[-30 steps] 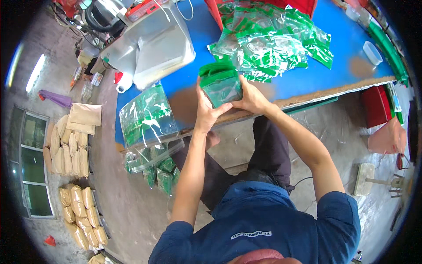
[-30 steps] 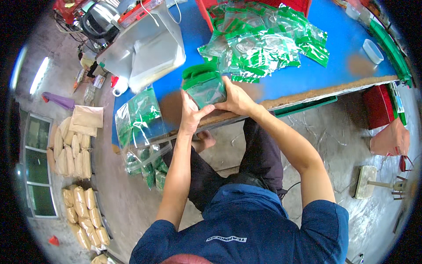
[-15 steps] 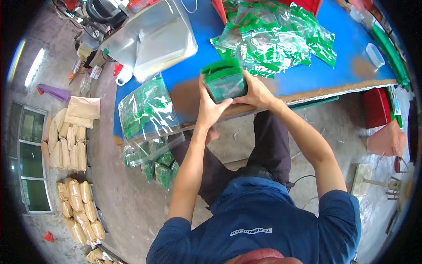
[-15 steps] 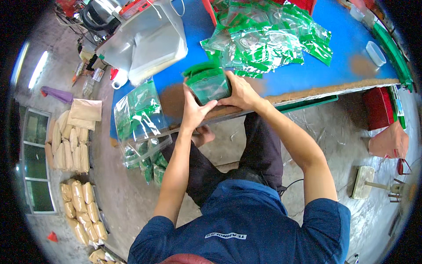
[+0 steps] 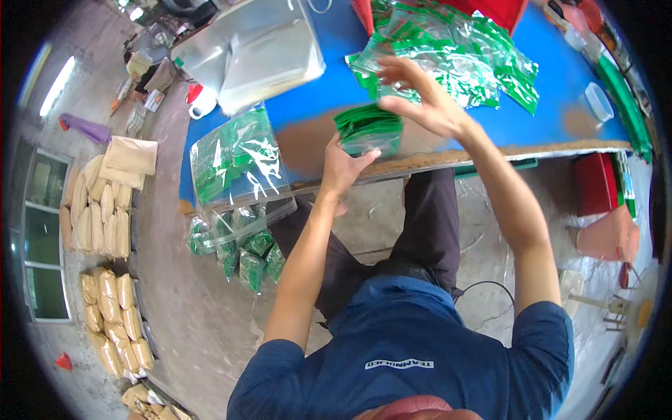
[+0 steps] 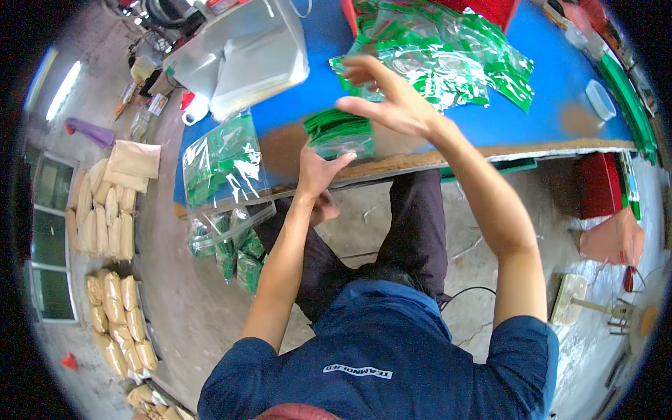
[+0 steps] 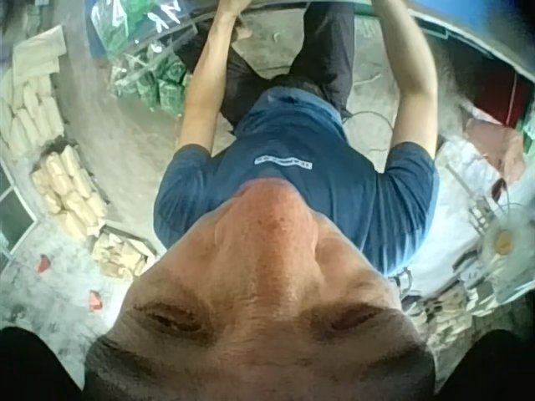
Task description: The person is counting and stacking green plastic bags and then placing the stacks into larger clear plastic outer bags.
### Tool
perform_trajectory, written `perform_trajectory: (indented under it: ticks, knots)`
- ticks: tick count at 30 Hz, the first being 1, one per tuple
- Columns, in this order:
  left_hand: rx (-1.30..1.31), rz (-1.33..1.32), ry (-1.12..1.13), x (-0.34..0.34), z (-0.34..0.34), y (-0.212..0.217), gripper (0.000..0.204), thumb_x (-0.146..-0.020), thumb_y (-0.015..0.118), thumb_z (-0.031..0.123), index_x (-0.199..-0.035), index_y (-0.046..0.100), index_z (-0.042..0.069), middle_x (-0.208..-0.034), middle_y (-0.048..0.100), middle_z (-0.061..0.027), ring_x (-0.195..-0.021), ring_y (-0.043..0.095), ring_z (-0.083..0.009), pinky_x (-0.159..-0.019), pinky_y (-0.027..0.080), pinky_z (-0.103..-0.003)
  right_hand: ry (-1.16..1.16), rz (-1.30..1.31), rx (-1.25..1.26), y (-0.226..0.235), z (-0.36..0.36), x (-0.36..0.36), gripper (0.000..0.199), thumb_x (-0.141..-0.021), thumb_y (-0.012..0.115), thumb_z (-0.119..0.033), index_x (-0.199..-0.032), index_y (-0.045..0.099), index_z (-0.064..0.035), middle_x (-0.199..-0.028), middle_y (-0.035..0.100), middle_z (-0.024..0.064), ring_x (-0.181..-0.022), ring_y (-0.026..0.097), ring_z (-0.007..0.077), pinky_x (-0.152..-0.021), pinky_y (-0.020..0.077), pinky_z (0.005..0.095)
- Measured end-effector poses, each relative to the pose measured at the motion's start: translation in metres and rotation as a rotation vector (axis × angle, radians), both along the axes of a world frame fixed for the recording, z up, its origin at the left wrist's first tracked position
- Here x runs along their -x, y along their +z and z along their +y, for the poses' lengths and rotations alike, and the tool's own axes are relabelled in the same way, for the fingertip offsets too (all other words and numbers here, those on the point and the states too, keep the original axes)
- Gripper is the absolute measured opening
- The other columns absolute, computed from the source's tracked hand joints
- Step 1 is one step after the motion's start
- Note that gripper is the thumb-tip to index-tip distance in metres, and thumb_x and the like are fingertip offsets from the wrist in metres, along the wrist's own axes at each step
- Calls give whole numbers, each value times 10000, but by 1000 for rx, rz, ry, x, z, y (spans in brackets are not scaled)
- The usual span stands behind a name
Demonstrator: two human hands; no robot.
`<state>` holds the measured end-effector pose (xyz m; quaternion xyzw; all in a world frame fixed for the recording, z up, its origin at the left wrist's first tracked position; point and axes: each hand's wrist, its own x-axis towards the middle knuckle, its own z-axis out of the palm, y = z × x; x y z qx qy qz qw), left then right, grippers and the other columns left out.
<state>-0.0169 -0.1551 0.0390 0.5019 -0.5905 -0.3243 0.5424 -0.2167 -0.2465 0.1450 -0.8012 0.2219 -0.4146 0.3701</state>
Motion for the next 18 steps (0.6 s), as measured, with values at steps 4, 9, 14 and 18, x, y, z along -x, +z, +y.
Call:
perform_trajectory:
  ticks: [4,9,14,18]
  knots:
    - [-80,86,34,-2,2,-5,435,-717,836,71,-1104,648,3,-1025,720,-61,-911,665,-157,-834,527,-323,159,407,270,47,-5,-27,499,-805,751,-157,-1263,581,-49,-1130,676,138,-1037,660,291,-891,524,415]
    - [-41,-122,5,11,5,2,412,-722,847,116,-1072,668,-7,-992,714,-71,-884,669,-163,-803,531,-314,224,733,464,27,2,-65,309,-879,672,-285,-1069,703,-43,-954,727,149,-899,699,322,-814,543,441]
    - [-288,34,68,-5,49,20,465,-747,798,119,-1158,634,-22,-1071,702,-121,-901,694,-224,-807,563,-366,140,334,-148,10,-22,-50,460,-990,555,-434,-1092,690,-6,-1005,730,160,-844,690,301,-804,544,391]
    - [-458,587,39,-16,97,-7,555,-786,726,97,-1294,535,-21,-1209,641,-169,-1022,676,-301,-903,567,-471,-478,465,495,-55,-127,57,704,-877,602,-644,-1399,547,-175,-1424,487,250,-1317,456,419,-1091,376,512]
